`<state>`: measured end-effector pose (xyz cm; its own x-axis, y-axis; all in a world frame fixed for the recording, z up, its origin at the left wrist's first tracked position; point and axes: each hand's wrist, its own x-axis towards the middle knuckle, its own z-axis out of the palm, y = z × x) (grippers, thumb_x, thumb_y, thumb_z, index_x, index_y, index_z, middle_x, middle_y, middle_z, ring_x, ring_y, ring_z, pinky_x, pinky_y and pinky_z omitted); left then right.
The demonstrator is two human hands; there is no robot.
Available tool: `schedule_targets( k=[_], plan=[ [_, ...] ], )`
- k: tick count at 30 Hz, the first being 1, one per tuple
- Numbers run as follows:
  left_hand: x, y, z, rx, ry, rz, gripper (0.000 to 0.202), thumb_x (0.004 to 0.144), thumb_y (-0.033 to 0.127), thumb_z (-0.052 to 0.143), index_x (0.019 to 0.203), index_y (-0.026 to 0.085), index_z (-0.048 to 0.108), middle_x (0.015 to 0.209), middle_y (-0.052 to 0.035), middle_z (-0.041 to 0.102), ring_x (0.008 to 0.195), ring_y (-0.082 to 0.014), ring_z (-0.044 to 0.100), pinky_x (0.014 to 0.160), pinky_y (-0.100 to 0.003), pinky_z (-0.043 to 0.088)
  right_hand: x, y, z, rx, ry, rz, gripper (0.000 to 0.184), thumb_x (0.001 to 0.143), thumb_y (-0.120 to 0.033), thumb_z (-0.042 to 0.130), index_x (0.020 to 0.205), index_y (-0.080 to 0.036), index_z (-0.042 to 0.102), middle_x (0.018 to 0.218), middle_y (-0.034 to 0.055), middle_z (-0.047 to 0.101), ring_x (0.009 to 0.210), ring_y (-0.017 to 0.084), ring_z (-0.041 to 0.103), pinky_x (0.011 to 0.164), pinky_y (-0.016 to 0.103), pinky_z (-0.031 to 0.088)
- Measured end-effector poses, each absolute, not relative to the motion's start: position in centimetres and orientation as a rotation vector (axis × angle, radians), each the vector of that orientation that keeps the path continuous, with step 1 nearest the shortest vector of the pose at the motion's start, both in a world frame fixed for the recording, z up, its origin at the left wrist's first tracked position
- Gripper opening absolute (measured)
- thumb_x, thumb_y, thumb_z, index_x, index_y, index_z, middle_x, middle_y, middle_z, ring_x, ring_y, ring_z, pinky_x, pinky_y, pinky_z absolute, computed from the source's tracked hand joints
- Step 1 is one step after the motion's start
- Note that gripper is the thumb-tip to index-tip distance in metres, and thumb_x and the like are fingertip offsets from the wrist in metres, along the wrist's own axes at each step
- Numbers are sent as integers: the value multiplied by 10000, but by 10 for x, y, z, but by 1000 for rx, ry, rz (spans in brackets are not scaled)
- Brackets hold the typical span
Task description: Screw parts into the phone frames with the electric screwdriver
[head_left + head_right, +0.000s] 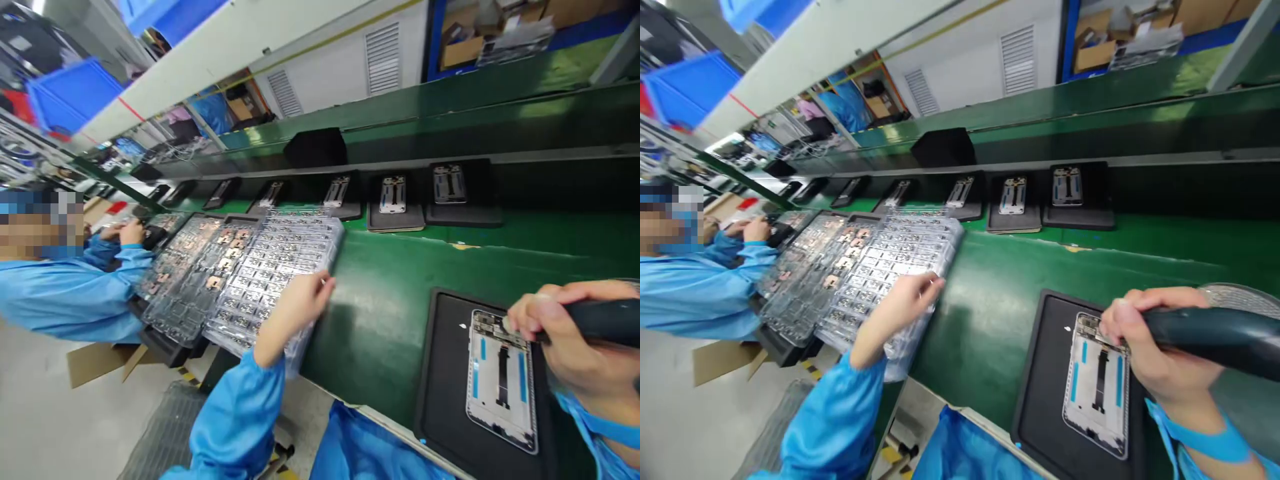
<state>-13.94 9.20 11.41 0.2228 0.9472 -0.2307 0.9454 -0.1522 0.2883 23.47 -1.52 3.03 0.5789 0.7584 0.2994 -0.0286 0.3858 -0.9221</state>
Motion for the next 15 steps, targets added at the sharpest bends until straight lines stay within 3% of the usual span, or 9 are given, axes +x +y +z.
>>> schedule_targets(
  k=[3, 7, 12, 15],
  plan=[
    [-176, 158, 127, 2063, 2076, 53, 229, 1161, 249, 652, 1057, 195, 848, 991, -106, 884, 1018, -313, 841, 960, -367, 598, 234, -17, 43, -1103, -746, 509, 520, 735, -716, 1134, 857, -443, 709, 598, -37, 543, 456, 275, 466, 455, 602, 464],
    [-193, 217, 120, 1984, 2248, 134, 218, 1118, 357, 753, 993, 201, 841, 1000, -121, 894, 1073, -331, 855, 982, -356, 620, 236, -14, 52, -1141, -722, 433, 598, 681, -834, 1094, 810, -442, 662, 582, -34, 542, 459, 287, 462, 487, 655, 455],
    [-189, 242, 113, 1930, 2284, 178, 402, 915, 421, 995, 721, 249, 687, 795, -89, 800, 1008, -346, 838, 958, -368, 615, 246, -9, 43, -1057, -764, 368, 506, 752, -616, 1113, 838, -390, 669, 582, -52, 564, 383, 258, 496, 374, 537, 471],
    [-189, 248, 123, 1940, 2256, 233, 475, 836, 444, 1042, 671, 265, 634, 692, -56, 706, 956, -355, 815, 945, -389, 612, 256, -10, 37, -961, -826, 347, 425, 867, -478, 1086, 917, -350, 684, 632, -77, 605, 385, 198, 530, 372, 415, 527]
  ],
)
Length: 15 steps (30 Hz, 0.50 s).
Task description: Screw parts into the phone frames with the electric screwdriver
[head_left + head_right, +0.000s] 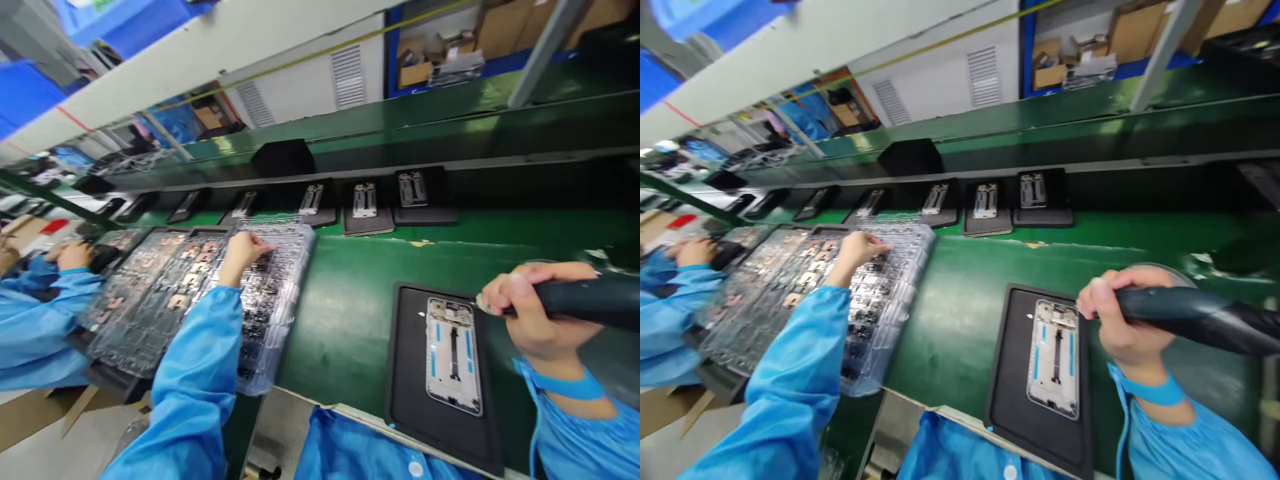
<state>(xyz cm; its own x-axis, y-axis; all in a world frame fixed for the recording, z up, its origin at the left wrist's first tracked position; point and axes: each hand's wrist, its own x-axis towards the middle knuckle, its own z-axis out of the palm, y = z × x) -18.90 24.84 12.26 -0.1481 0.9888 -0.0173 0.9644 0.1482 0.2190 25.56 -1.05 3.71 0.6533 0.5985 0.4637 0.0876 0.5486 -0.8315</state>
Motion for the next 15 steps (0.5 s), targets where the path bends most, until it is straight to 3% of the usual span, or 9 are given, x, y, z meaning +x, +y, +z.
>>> schedule_targets(
  k=[4, 7, 10, 15],
  plan=[
    [-178, 226, 133, 1996, 2097, 533, 335, 881, 514, 966, 896, 248, 764, 806, -36, 776, 925, -302, 793, 887, -367, 632, 269, -15, 37, -875, -904, 313, 379, 987, -396, 1038, 1012, -304, 672, 697, -89, 651, 420, 141, 580, 436, 318, 585],
    [-142, 163, 125, 2015, 1592, 826, 383, 892, 556, 1001, 1119, 259, 917, 910, -25, 872, 878, -275, 819, 854, -369, 682, 274, -17, 38, -862, -885, 275, 360, 1031, -383, 1006, 1053, -305, 656, 698, -97, 636, 422, 136, 578, 450, 303, 594],
    [-81, 80, 101, 2070, 1133, 662, 202, 1027, 469, 986, 969, 278, 960, 960, -40, 938, 905, -266, 878, 893, -365, 710, 275, -14, 37, -882, -848, 266, 378, 1043, -409, 1004, 1057, -303, 641, 719, -101, 618, 432, 125, 576, 458, 288, 582],
    [10, -14, 49, 2033, 722, 323, 164, 1172, 291, 875, 1059, 287, 993, 1016, -49, 958, 944, -252, 878, 945, -392, 699, 272, -11, 33, -943, -840, 284, 420, 1045, -500, 1005, 1047, -310, 630, 733, -104, 592, 461, 115, 556, 465, 278, 566]
  ],
)
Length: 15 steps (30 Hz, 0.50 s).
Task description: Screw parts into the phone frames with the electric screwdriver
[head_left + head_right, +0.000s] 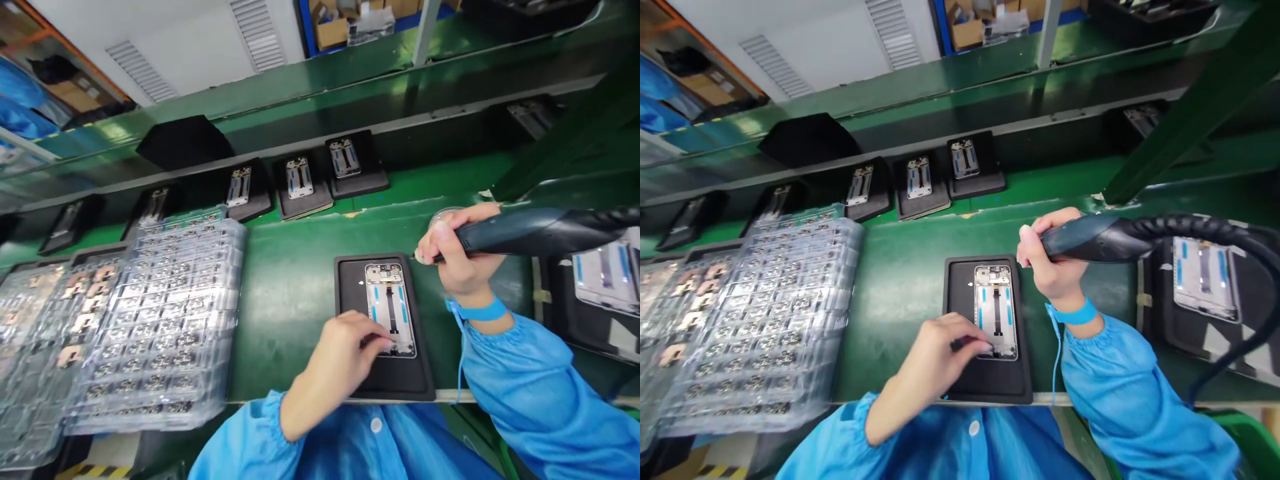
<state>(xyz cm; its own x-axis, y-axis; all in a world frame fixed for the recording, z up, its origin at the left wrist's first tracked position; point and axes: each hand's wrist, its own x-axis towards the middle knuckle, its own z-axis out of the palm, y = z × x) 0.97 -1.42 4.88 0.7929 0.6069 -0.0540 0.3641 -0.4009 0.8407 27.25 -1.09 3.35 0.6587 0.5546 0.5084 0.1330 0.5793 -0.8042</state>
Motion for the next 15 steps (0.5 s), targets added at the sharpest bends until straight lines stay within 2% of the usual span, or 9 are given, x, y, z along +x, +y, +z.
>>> schedule_targets(
  k=[5, 9, 12, 15],
  plan=[
    [36, -36, 25, 2111, 799, 150, 128, 1155, 313, 920, 1044, 301, 984, 1020, -59, 939, 1050, -302, 824, 1061, -532, 620, 271, -13, 37, -1033, -825, 319, 418, 1035, -589, 1006, 1025, -357, 658, 736, -73, 587, 477, 172, 563, 500, 394, 612],
    [32, -41, 20, 2147, 837, 124, 54, 1110, 300, 974, 1057, 295, 969, 1013, -68, 910, 1103, -320, 765, 1046, -556, 598, 273, -14, 39, -1071, -831, 328, 439, 1027, -656, 1000, 1030, -379, 659, 706, -56, 561, 559, 232, 647, 621, 488, 698],
    [27, -42, 16, 2191, 865, 191, 43, 1090, 314, 995, 1055, 301, 974, 1190, -103, 896, 1223, -353, 730, 1062, -583, 612, 274, -15, 39, -1090, -821, 350, 452, 1038, -673, 983, 1034, -379, 641, 699, -45, 563, 637, 260, 698, 679, 522, 716],
    [24, -39, 12, 2214, 838, 255, 31, 1073, 295, 1008, 1059, 307, 982, 1306, -115, 853, 1278, -355, 706, 1128, -609, 636, 274, -16, 38, -1068, -820, 375, 460, 1032, -661, 995, 1045, -380, 631, 696, -44, 556, 638, 265, 685, 638, 511, 674]
  ],
)
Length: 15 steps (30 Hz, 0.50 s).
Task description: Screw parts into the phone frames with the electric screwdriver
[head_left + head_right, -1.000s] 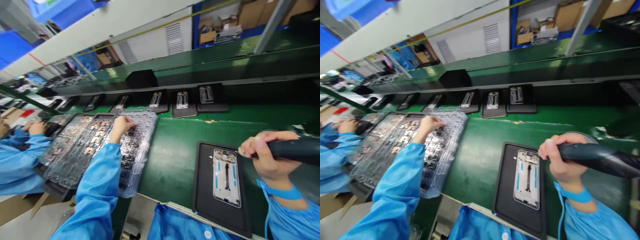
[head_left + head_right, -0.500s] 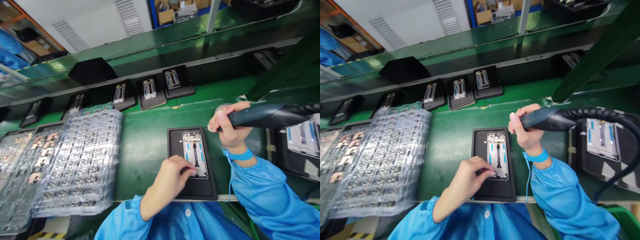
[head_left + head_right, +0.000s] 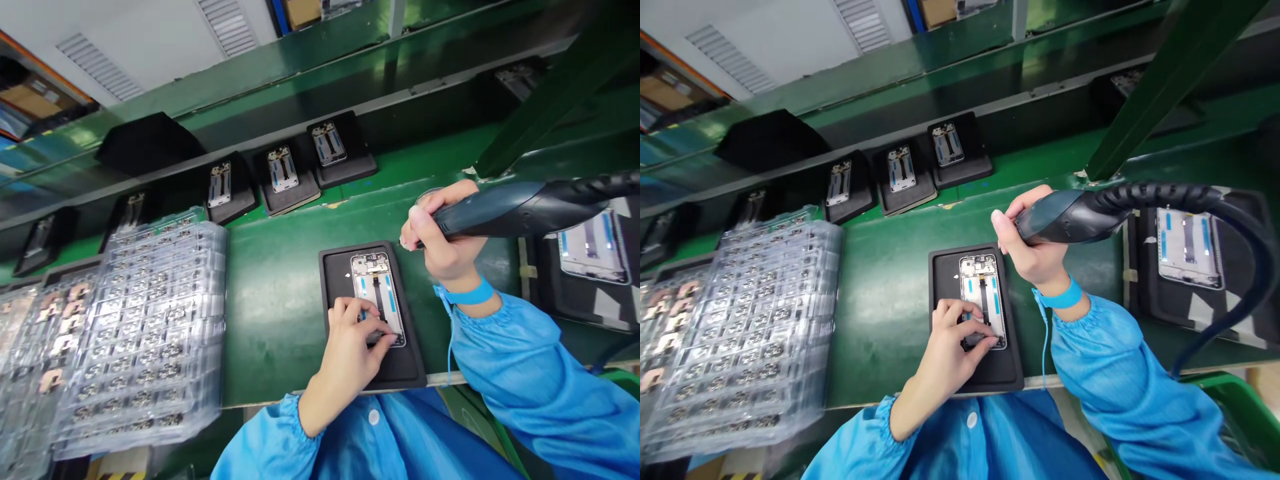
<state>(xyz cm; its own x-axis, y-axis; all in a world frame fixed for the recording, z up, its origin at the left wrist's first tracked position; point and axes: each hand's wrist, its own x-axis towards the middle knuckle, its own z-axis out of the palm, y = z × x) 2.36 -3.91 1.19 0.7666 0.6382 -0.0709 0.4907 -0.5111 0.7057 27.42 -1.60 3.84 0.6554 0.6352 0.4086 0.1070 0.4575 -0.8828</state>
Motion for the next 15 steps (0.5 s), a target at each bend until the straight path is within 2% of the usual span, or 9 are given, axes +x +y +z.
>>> schedule_targets(
  k=[4, 9, 15],
  plan=[
    [20, -34, 7, 2223, 759, 275, 50, 1094, 271, 984, 1127, 308, 983, 1352, -114, 827, 1309, -339, 693, 1192, -590, 645, 272, -14, 40, -1050, -811, 363, 486, 1027, -640, 1015, 1049, -365, 615, 715, -68, 565, 534, 194, 574, 554, 440, 591],
    [14, -31, 4, 2339, 709, 250, 247, 1124, 340, 961, 1368, 309, 937, 1392, -133, 826, 1305, -356, 681, 1122, -564, 640, 283, -13, 54, -980, -806, 262, 494, 1024, -607, 1023, 1015, -339, 608, 683, -102, 556, 445, 146, 522, 455, 361, 499],
    [30, -2, -3, 2435, 633, 283, 203, 1148, 351, 931, 1346, 309, 932, 1385, -129, 829, 1313, -361, 682, 1070, -528, 593, 338, -17, 66, -1066, -800, 148, 492, 1028, -631, 1021, 1046, -359, 611, 619, -103, 513, 433, 163, 480, 458, 374, 475]
  ],
)
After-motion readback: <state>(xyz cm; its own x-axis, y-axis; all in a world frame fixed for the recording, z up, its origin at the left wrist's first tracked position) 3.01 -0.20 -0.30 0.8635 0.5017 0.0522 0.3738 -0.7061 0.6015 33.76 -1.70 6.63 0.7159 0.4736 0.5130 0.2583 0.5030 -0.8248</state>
